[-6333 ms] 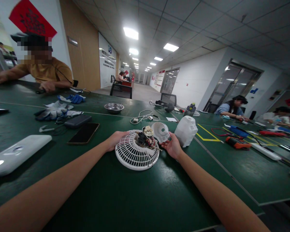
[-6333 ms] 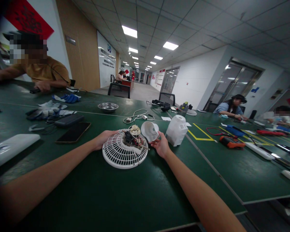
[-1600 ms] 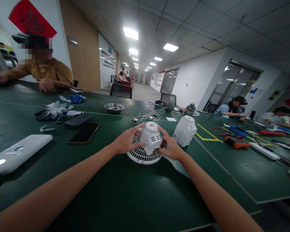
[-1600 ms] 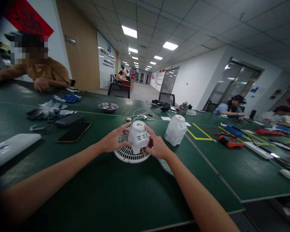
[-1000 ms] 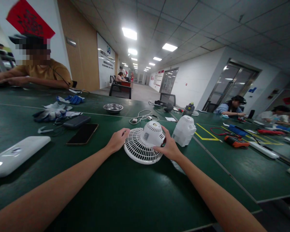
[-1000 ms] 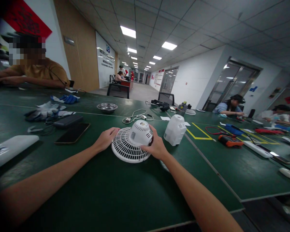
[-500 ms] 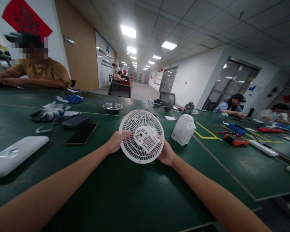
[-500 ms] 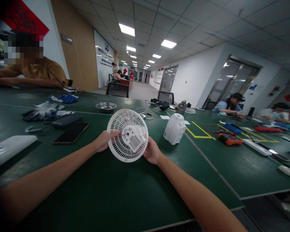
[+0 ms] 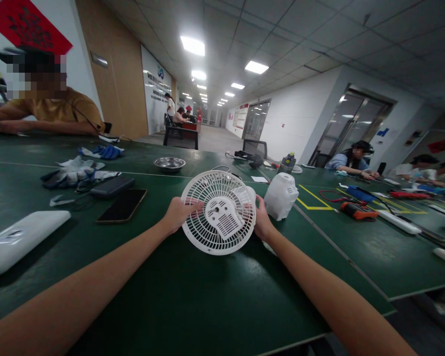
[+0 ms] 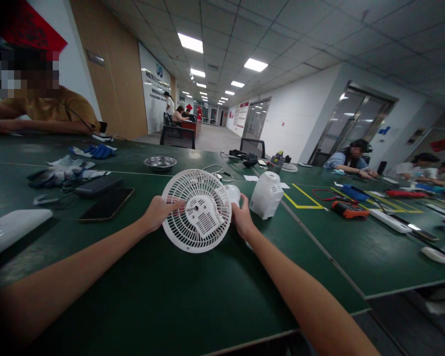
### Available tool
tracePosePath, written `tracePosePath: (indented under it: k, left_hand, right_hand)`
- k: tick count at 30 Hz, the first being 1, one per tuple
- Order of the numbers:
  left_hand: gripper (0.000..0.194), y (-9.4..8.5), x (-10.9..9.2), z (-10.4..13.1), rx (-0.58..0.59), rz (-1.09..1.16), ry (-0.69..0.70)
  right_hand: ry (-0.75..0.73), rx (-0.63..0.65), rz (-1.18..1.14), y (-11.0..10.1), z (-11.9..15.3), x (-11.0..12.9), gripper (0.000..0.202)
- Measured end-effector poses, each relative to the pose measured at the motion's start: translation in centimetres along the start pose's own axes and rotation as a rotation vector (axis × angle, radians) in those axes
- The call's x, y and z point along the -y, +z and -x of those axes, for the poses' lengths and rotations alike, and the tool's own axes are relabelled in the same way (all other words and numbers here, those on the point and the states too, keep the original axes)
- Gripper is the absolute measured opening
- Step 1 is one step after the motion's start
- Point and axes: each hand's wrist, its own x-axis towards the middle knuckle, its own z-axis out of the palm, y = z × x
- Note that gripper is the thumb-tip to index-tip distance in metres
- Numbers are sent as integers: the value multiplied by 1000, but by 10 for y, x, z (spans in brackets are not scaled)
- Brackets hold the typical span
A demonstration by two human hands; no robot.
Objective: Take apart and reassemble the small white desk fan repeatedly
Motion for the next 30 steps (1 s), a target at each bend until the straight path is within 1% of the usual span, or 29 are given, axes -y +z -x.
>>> tracePosePath:
  k: [2,3,5,7,9,12,14,15,16,18,19,20,21,22,24,26,27,29,30]
  left_hand:
    - [24,-2,-1,0,-8,-15,0]
    - [23,-3,-1,-1,-20,-16,-6]
    - [22,-7,1,-3,-60,-11,-27]
    - [22,-12,5,-7,-105,0,-59]
    - [25,-18,8,-11,-134,15,-92]
    - [30,-22,11,-14,-138,54,-127]
    - [30,-24,12,-15,-126,80,-143]
    - [29,-24,13,-16,-122,92,-148]
    - [29,-24,13,-16,-113,101,-152]
    - [30,-24,15,-16,-94,112,-153]
    - [30,-25,16,-17,-89,115,-148]
    - [30,-25,17,-17,-85,115,-141]
    - [30,-26,18,-18,-83,110,-135]
    - [30,-26,20,-18,-85,104,-131]
    - [31,-27,22,-20,-90,92,-128]
    - [32,-27,24,-22,-88,93,-128]
    - [32,-27,25,-22,-86,99,-125]
    - [32,-28,26,-24,-85,109,-125]
    - [32,-28,26,-24,-88,113,-128]
  right_hand:
    - [-6,-182,121,-22,-6,-6,68]
    - [-29,-224,251,-32,-8,-8,70]
    - [-100,-258,505,-48,-11,-12,70]
    - [-171,-246,686,-56,-12,-14,69]
    - [-212,-213,790,-57,-12,-16,68]
    - [-257,-157,877,-52,-12,-15,61]
    - [-330,-170,911,-52,-12,-9,52]
    - [-380,-214,927,-54,-13,-5,48]
    - [-429,-290,945,-57,-13,0,45]
    - [-495,-508,977,-68,-14,8,46]
    - [-497,-623,987,-75,-15,10,50]
    - [-479,-722,988,-82,-17,10,55]
    - [-440,-794,978,-89,-19,7,60]
    - [-386,-835,955,-96,-21,3,64]
    - [-240,-860,843,-108,-26,-11,71]
    - [-61,-810,666,-116,-30,-28,77]
    - [24,-762,618,-118,-32,-36,78]
    - [147,-690,582,-121,-35,-49,79]
    - [182,-670,587,-122,-35,-53,80]
